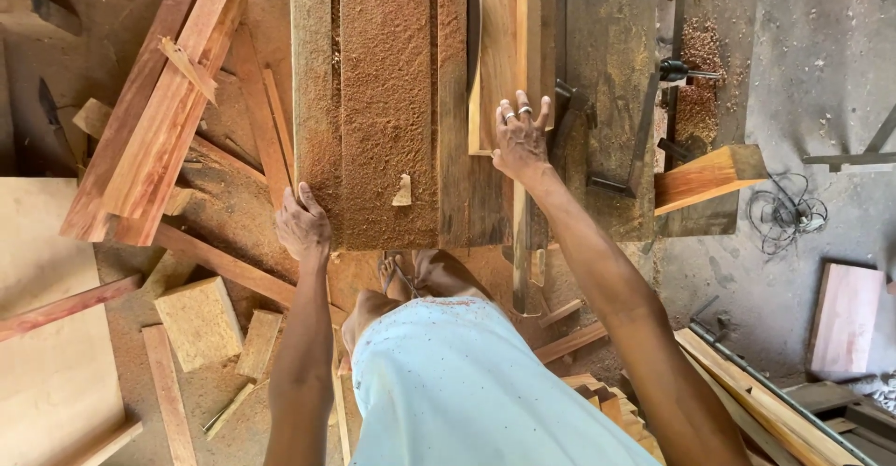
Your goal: The recorder is cutting and shaping wooden boards using a circular saw on a workbench in a workshop.
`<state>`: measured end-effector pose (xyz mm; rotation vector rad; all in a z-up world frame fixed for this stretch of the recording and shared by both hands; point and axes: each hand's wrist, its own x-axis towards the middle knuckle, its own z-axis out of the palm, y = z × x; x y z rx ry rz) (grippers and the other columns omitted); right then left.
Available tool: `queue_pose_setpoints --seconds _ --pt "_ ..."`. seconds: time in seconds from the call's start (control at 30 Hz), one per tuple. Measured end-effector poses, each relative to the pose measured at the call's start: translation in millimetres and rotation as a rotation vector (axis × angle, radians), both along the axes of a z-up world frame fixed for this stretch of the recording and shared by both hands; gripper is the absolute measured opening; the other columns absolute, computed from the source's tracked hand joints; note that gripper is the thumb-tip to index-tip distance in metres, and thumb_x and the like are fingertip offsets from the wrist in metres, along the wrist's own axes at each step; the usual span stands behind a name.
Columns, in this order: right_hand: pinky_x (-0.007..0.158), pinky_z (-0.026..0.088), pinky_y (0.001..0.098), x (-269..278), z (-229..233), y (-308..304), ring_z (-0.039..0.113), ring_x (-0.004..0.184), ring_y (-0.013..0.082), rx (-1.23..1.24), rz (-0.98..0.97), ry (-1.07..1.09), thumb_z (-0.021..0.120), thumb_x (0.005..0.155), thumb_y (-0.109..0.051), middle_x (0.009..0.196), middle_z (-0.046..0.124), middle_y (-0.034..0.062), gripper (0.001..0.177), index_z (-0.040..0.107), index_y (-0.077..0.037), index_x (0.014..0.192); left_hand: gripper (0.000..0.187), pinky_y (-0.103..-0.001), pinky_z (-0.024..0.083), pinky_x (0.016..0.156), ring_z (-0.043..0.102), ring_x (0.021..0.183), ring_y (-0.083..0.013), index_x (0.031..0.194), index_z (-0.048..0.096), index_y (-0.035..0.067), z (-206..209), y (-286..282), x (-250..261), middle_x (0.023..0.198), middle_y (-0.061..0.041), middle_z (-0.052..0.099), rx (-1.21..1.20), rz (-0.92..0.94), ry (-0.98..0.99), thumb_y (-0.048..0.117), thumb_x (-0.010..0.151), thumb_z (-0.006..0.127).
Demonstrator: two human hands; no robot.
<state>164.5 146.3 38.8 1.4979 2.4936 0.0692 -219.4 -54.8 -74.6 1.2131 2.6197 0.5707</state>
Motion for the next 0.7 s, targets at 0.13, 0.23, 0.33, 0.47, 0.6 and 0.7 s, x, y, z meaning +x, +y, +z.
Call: queue_pose_setpoints --seconds 0.13,0.23,0.33,0.47,0.6,0.7 --pt "0.117 0.012 0.0759 0 -2 4 0.037 0.147 0.0417 -0.014 -0.009 -0.016 0.087 0.064 -0.023 0.151 0.055 0.0179 0.082 0.061 0.004 0.137 0.076 -0.044 0.049 0.083 0.062 0.089 -0.0279 0.126 0.068 0.011 24 4 4 0.099 -0.016 0.073 -0.184 0.079 -0.253 0.066 0.109 0.019" --pt "0.117 0.012 0.0759 0 -4 9 0.038 0.147 0.0416 -0.019 -0.011 -0.008 0.088 0.064 -0.024 0.151 0.055 0.0181 0.084 0.061 0.004 0.137 0.077 -0.044 0.049 0.079 0.062 0.086 -0.0278 0.123 0.07 0.01 26 5 3 0.097 -0.016 0.073 -0.139 0.081 -0.244 0.067 0.108 0.021" --pt "0.117 0.011 0.0764 2 -6 10 0.038 0.148 0.0416 -0.01 0.001 0.002 0.088 0.064 -0.023 0.151 0.055 0.0182 0.082 0.061 0.005 0.137 0.078 -0.044 0.049 0.08 0.062 0.089 -0.0283 0.124 0.07 0.008 33 4 5 0.101 -0.017 0.074 -0.102 0.076 -0.232 0.068 0.108 0.022" --pt "0.118 0.011 0.0756 -3 -1 16 0.038 0.147 0.0418 -0.021 -0.016 0.023 0.089 0.064 -0.023 0.15 0.056 0.0191 0.084 0.06 0.007 0.137 0.08 -0.048 0.049 0.086 0.064 0.096 -0.0313 0.126 0.071 0.008 39 5 5 0.11 -0.019 0.074 -0.112 0.091 -0.265 0.07 0.106 0.024" --pt "0.118 0.012 0.0748 -2 -4 23 0.039 0.147 0.0412 -0.023 -0.023 -0.001 0.089 0.063 -0.023 0.15 0.056 0.0186 0.083 0.061 0.006 0.136 0.083 -0.051 0.049 0.091 0.064 0.104 -0.0359 0.127 0.07 0.004 40 7 5 0.115 -0.022 0.073 -0.058 0.082 -0.24 0.071 0.108 0.026" --pt "0.118 0.013 0.0757 2 -10 27 0.04 0.149 0.0403 0.047 0.026 -0.028 0.086 0.067 -0.017 0.152 0.057 0.0156 0.076 0.063 0.002 0.136 0.083 -0.051 0.049 0.092 0.065 0.105 -0.0364 0.126 0.07 0.004 40 7 5 0.117 -0.022 0.072 -0.075 0.08 -0.264 0.071 0.106 0.026"
